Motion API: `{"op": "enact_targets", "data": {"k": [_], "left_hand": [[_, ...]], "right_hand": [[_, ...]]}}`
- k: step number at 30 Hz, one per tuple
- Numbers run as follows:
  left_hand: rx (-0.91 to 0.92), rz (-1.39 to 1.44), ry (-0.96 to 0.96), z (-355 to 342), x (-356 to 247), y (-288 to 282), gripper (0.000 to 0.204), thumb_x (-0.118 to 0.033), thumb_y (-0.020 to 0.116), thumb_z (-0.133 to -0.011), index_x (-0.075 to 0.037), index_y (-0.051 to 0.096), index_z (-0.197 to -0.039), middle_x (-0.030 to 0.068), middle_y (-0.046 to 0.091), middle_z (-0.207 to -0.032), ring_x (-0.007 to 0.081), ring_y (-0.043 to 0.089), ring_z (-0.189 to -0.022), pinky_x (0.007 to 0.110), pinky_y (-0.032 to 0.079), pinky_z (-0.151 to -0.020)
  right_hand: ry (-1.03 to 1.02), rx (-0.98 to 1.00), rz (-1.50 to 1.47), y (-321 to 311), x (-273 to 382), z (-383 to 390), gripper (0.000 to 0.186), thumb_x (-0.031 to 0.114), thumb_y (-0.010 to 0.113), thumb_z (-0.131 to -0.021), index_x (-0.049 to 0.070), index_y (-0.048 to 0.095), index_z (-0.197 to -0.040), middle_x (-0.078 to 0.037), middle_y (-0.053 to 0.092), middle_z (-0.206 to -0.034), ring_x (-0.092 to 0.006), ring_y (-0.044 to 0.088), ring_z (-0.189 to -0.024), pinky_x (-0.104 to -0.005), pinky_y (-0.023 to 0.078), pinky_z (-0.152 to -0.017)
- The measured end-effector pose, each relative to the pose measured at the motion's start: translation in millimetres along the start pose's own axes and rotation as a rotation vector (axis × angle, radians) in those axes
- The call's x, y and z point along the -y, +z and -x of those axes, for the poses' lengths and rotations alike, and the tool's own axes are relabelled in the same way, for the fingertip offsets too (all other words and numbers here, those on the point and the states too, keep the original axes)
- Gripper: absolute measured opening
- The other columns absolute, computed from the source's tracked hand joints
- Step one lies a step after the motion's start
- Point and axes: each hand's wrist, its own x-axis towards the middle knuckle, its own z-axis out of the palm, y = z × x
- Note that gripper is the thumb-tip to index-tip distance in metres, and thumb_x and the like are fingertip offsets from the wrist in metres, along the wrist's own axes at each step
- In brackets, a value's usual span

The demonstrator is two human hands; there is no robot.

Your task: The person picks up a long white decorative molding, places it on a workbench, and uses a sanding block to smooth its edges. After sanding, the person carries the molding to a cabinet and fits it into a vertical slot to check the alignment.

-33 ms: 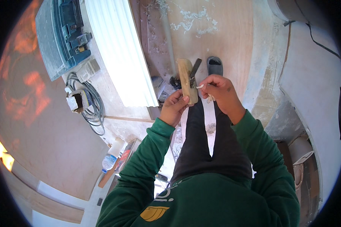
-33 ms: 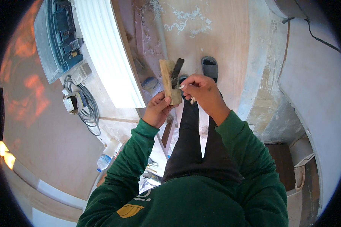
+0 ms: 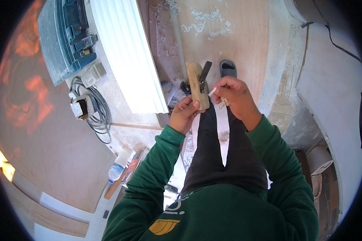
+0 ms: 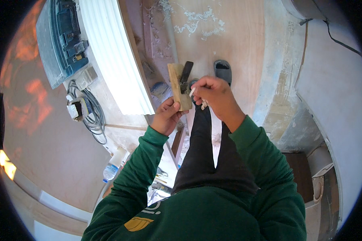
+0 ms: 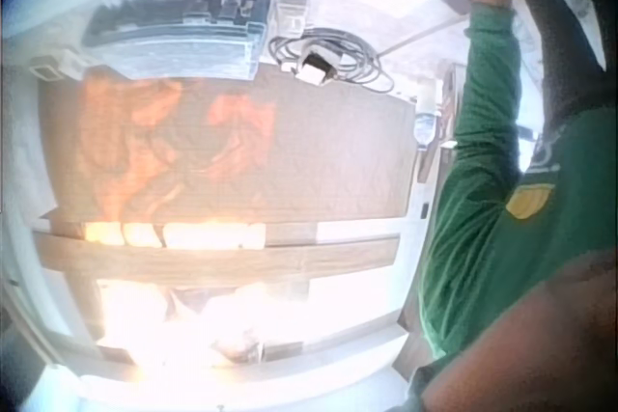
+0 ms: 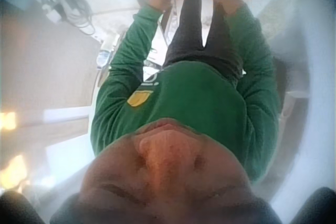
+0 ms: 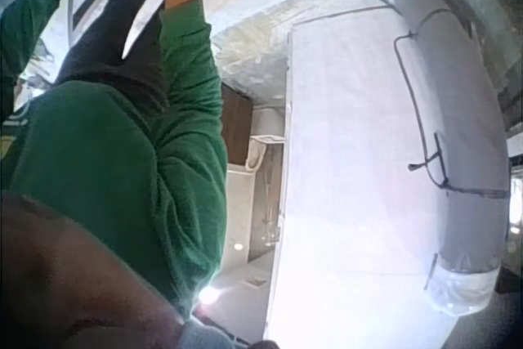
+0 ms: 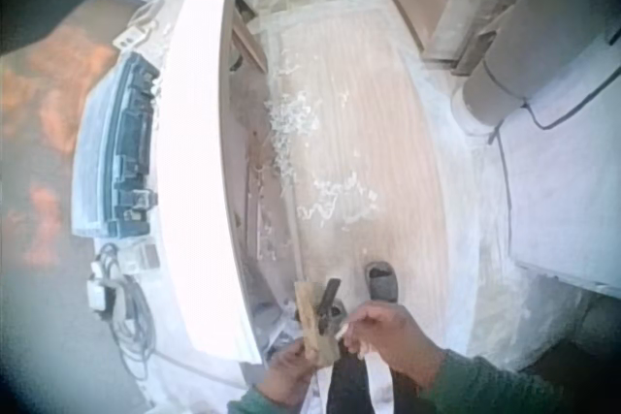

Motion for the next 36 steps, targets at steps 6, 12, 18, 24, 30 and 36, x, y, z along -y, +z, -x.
{"op": "enact_targets", "data": {"k": [6,12,18,24,30,36], "left_hand": [[-0.204,-0.174,0.137,5.4,-0.5,-0.3,0.047,-0.017,0.069,-0.098,0.005,0.055,-0.137,0.0109,0.068,-0.122,0.0184,0.065,-0.110,0.033,0.051,-0.097],[-0.561,-0.927,0.511,11.2,-6.4,32.4,0.071,-0.017,0.080,-0.088,0.010,0.045,-0.144,0.0130,0.070,-0.114,0.0166,0.064,-0.097,0.031,0.053,-0.086],[-0.527,-0.967,0.484,0.6,-17.0,56.4,0.083,-0.016,0.083,-0.086,0.010,0.037,-0.150,0.0158,0.070,-0.114,0.0181,0.065,-0.100,0.031,0.052,-0.088],[-0.370,-0.503,0.389,-1.6,-27.4,78.0,0.081,-0.015,0.081,-0.088,0.011,0.036,-0.149,0.0152,0.070,-0.117,0.0153,0.065,-0.101,0.031,0.052,-0.088],[-0.290,-0.848,0.349,-4.5,-62.6,77.7,0.080,-0.025,0.081,-0.088,0.007,0.039,-0.149,0.0189,0.068,-0.119,0.0246,0.067,-0.104,0.036,0.052,-0.093],[-0.555,-1.471,1.048,-41.3,-168.5,3.6,0.057,-0.019,0.076,-0.085,0.000,0.060,-0.136,0.0220,0.067,-0.121,0.0406,0.061,-0.109,0.048,0.047,-0.096]], "right_hand": [[-0.363,-0.255,0.072,-13.3,51.5,-59.5,0.030,0.018,0.072,-0.093,-0.004,0.068,-0.112,-0.008,0.068,-0.086,-0.0156,0.064,-0.079,-0.0280,0.051,-0.076],[-0.336,-0.645,0.543,-39.0,58.7,-60.9,0.035,0.024,0.072,-0.093,-0.001,0.069,-0.116,-0.008,0.069,-0.099,-0.0159,0.062,-0.089,-0.0290,0.049,-0.084],[-0.025,0.056,0.048,-39.9,-5.2,-21.7,0.032,0.020,0.065,-0.097,0.003,0.063,-0.123,-0.007,0.069,-0.112,-0.0177,0.065,-0.103,-0.0307,0.050,-0.089],[0.156,0.145,-0.344,16.1,17.2,-11.7,0.045,0.030,0.065,-0.100,0.000,0.054,-0.133,-0.008,0.065,-0.117,-0.0179,0.064,-0.108,-0.0324,0.051,-0.095],[0.063,-0.003,-0.227,25.7,39.5,-17.9,0.041,0.024,0.063,-0.100,-0.003,0.054,-0.130,-0.010,0.064,-0.113,-0.0191,0.064,-0.104,-0.0323,0.052,-0.092],[-0.008,-0.038,-0.303,24.1,73.7,-39.6,0.035,0.020,0.058,-0.101,-0.002,0.056,-0.128,-0.009,0.066,-0.104,-0.0199,0.066,-0.094,-0.0348,0.054,-0.086]]}}
